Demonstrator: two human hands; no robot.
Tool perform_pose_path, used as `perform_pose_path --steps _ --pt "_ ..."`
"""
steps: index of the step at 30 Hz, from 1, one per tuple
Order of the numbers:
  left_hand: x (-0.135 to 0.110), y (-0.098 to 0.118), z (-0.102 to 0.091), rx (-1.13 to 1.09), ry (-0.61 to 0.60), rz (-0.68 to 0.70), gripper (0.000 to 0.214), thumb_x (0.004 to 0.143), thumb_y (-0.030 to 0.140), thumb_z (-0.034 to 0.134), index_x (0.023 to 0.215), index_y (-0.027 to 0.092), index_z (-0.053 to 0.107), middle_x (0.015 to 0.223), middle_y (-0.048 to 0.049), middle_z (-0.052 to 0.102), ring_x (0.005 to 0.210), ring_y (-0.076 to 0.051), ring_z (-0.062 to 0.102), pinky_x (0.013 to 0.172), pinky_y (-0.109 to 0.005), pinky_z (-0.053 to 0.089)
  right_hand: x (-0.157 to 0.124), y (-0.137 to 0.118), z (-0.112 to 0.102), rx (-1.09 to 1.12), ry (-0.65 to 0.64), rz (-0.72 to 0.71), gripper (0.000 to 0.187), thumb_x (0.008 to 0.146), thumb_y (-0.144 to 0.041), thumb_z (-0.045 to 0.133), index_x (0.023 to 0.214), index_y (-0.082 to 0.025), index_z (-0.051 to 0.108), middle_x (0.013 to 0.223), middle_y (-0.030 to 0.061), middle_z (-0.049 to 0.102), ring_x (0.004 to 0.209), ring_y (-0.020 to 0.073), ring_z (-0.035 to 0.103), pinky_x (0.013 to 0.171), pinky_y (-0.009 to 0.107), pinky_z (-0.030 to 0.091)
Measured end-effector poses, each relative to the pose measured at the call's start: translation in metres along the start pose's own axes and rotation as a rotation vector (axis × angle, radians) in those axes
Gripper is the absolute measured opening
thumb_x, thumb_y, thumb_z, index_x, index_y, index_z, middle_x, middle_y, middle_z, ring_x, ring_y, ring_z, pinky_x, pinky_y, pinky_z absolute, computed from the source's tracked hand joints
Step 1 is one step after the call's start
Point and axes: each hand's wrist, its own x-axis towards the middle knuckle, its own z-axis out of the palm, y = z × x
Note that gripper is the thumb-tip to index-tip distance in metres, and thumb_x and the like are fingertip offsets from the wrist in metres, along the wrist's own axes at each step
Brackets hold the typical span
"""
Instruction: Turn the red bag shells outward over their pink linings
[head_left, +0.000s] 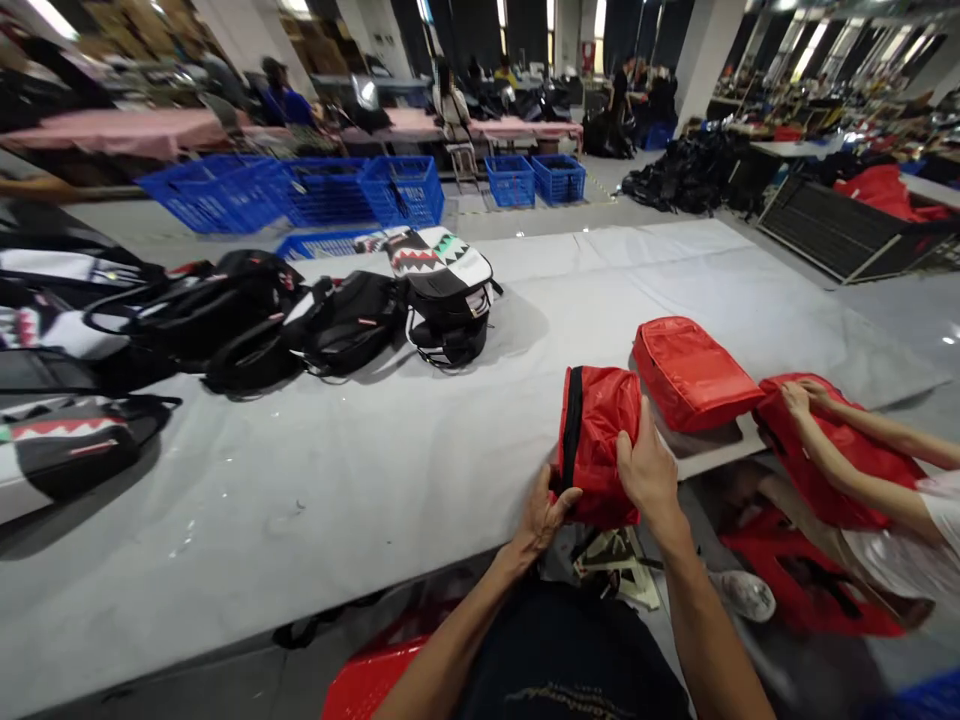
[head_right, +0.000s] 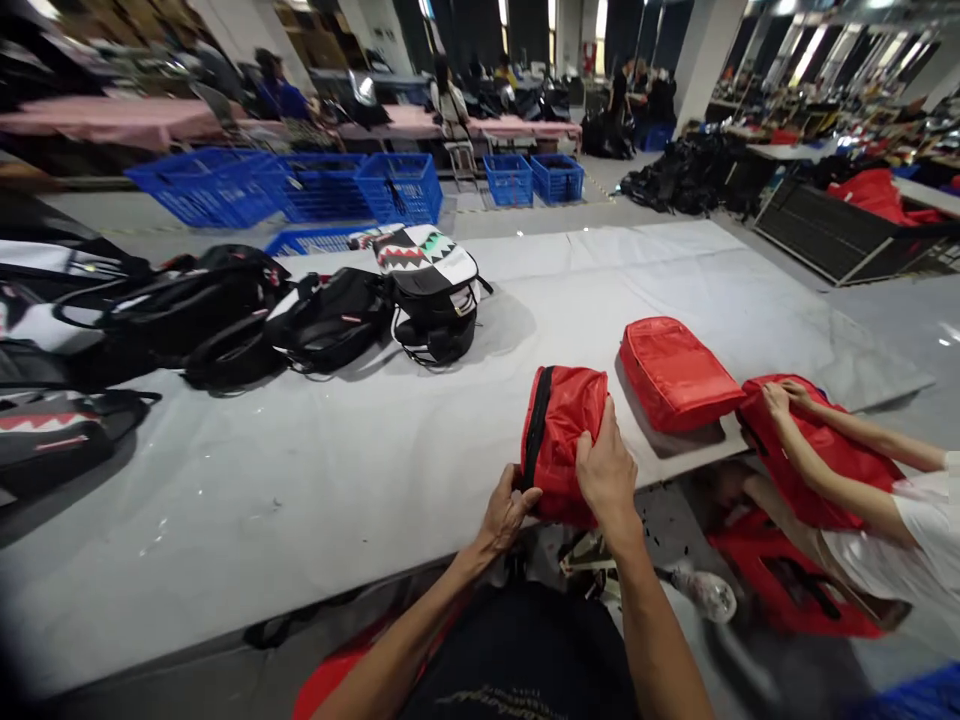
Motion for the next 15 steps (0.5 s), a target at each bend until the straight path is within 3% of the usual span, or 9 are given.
perform_pose_path --steps 5,8,12,15 --pt "-0.005 -0.004 -0.006 -0.055 -0.023 -0.005 0.059 0.086 0.082 0.068 0.102 0.026 0.057 0.095 -0.004 0.066 0.091 -0.027 0.061 0.092 -0.043 0.052 0.002 -0.003 -0.006 -0.038 0.029 0.026 0.08 0.107 -0.037 0.046 0.183 -0.017 0.03 0.162 0.0194 0.066 0.127 0.0373 0.075 0.109 0.049 0.06" --pt "-0.01 0.003 -0.008 -0.08 -0.026 0.01 0.052 0.091 0.075 0.067 0.101 0.025 0.057 0.091 -0.0016 0.061 0.087 -0.024 0.055 0.086 -0.04 0.048 0.002 -0.003 -0.007 -0.027 0.034 0.042 0.081 0.106 -0.038 0.047 0.183 -0.018 0.031 0.163 0.0174 0.065 0.128 0.0383 0.075 0.109 0.05 0.061" --pt "-0.002 0.027 -0.014 -0.179 0.015 0.091 0.047 0.1 0.072 0.061 0.103 0.025 0.055 0.089 0.0025 0.053 0.083 -0.021 0.051 0.081 -0.035 0.042 0.002 -0.007 -0.009 0.012 0.009 0.065 0.082 0.106 -0.037 0.047 0.183 -0.02 0.029 0.173 0.0146 0.056 0.142 0.0409 0.068 0.118 0.056 0.058" --pt "0.017 0.054 -0.017 -0.115 0.052 0.082 0.047 0.103 0.072 0.06 0.093 0.027 0.049 0.083 0.0056 0.045 0.076 -0.019 0.043 0.075 -0.034 0.036 0.0 -0.01 -0.01 0.032 0.008 0.05 0.083 0.105 -0.036 0.047 0.183 -0.017 0.028 0.175 0.0154 0.054 0.149 0.0398 0.064 0.123 0.057 0.055"
